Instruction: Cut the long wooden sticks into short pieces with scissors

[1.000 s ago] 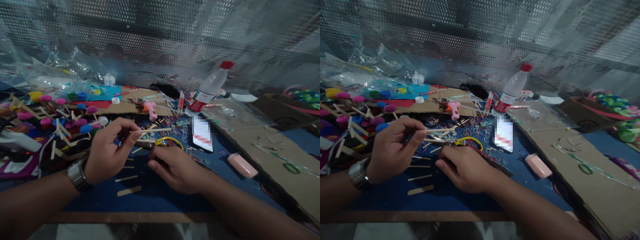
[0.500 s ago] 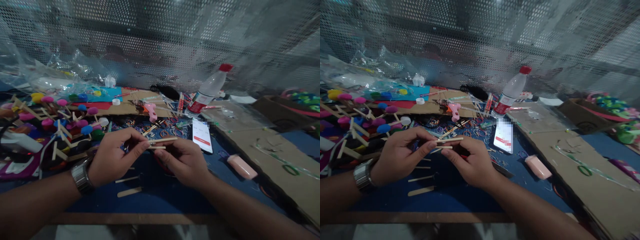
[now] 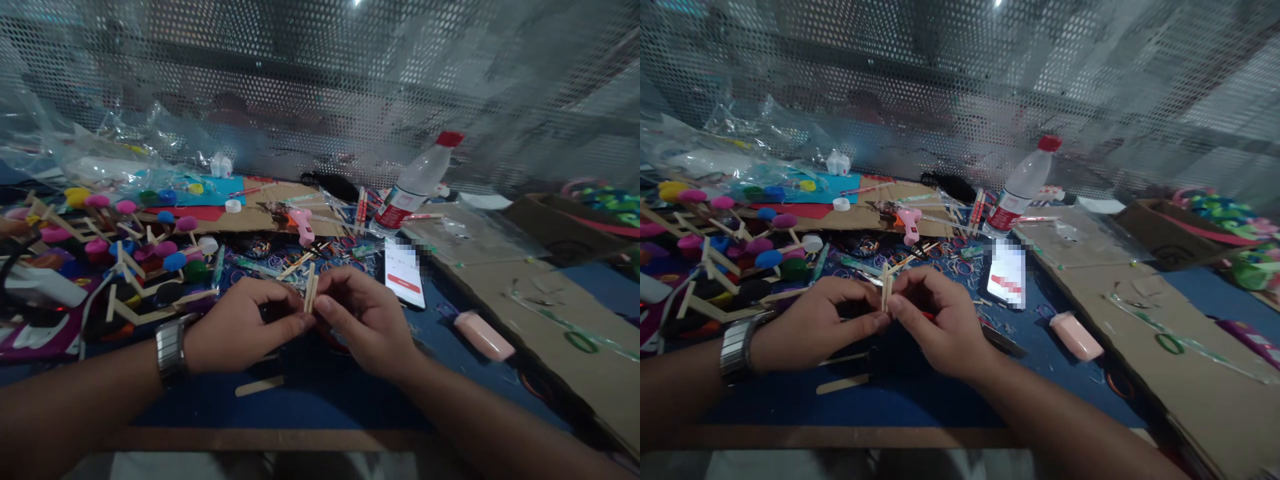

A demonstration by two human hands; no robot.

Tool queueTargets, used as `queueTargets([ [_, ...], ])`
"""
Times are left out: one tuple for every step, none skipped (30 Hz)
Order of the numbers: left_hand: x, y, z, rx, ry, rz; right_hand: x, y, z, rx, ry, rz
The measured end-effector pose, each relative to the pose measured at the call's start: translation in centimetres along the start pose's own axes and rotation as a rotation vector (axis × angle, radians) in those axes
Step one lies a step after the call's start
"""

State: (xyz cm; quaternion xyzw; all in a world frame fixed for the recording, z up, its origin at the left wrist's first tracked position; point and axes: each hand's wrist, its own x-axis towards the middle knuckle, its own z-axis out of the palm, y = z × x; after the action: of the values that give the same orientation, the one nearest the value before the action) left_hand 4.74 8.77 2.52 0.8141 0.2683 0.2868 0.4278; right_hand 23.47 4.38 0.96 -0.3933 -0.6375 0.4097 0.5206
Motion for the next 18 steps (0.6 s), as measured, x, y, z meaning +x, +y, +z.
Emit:
queueTargets([
  [0.11, 0.04, -0.08, -0.038, 0.001, -0.038, -0.05, -0.01, -0.01, 0.009, -0.006, -0.008],
  [0.21, 0.07, -0.17, -0.079, 0.002, -0.074, -0.11, -0.02, -0.04, -0.001, -0.01, -0.015],
  [0.32, 0.07, -0.27, -0.127, 0.002, -0.104, -0.15, -0.04, -0.08, -0.028, -0.016, -0.02],
  [0.4, 0.04, -0.36, -0.178, -0.001, -0.129, -0.19, -0.04, -0.12, -0.066, -0.025, -0.022],
  [0.47, 0.01, -0.43, -0.227, -0.006, -0.147, -0.23, -0.03, -0.16, -0.105, -0.032, -0.025],
  [0.52, -0.04, -0.49, -0.269, -0.012, -0.16, -0.25, 0.01, -0.2, -0.141, -0.038, -0.032],
  [0.56, -0.09, -0.52, -0.302, -0.019, -0.169, -0.26, 0.07, -0.24, -0.173, -0.042, -0.043],
  [0.58, -0.12, -0.54, -0.327, -0.024, -0.176, -0.27, 0.15, -0.27, -0.201, -0.042, -0.061],
  [0.59, -0.14, -0.56, -0.344, -0.03, -0.18, -0.27, 0.23, -0.3, -0.224, -0.042, -0.081],
  [0.61, -0.14, -0.58, -0.357, -0.037, -0.184, -0.27, 0.31, -0.33, -0.243, -0.041, -0.098],
  [0.63, -0.12, -0.61, -0.367, -0.048, -0.194, -0.27, 0.39, -0.36, -0.256, -0.042, -0.11],
  [0.65, -0.08, -0.64, -0.374, -0.061, -0.211, -0.26, 0.45, -0.38, -0.264, -0.044, -0.115],
  [0.68, -0.03, -0.69, -0.379, -0.073, -0.235, -0.25, 0.5, -0.4, -0.269, -0.044, -0.118],
  [0.71, 0.01, -0.74, -0.382, -0.083, -0.261, -0.24, 0.54, -0.42, -0.271, -0.044, -0.119],
  [0.73, 0.05, -0.79, -0.383, -0.093, -0.284, -0.24, 0.57, -0.43, -0.269, -0.044, -0.122],
  [0.75, 0.06, -0.84, -0.383, -0.1, -0.302, -0.23, 0.61, -0.44, -0.265, -0.043, -0.13],
  [0.76, 0.06, -0.88, -0.382, -0.105, -0.31, -0.22, 0.64, -0.44, -0.26, -0.043, -0.139],
  [0.76, 0.02, -0.92, -0.38, -0.109, -0.309, -0.21, 0.66, -0.44, -0.255, -0.044, -0.147],
])
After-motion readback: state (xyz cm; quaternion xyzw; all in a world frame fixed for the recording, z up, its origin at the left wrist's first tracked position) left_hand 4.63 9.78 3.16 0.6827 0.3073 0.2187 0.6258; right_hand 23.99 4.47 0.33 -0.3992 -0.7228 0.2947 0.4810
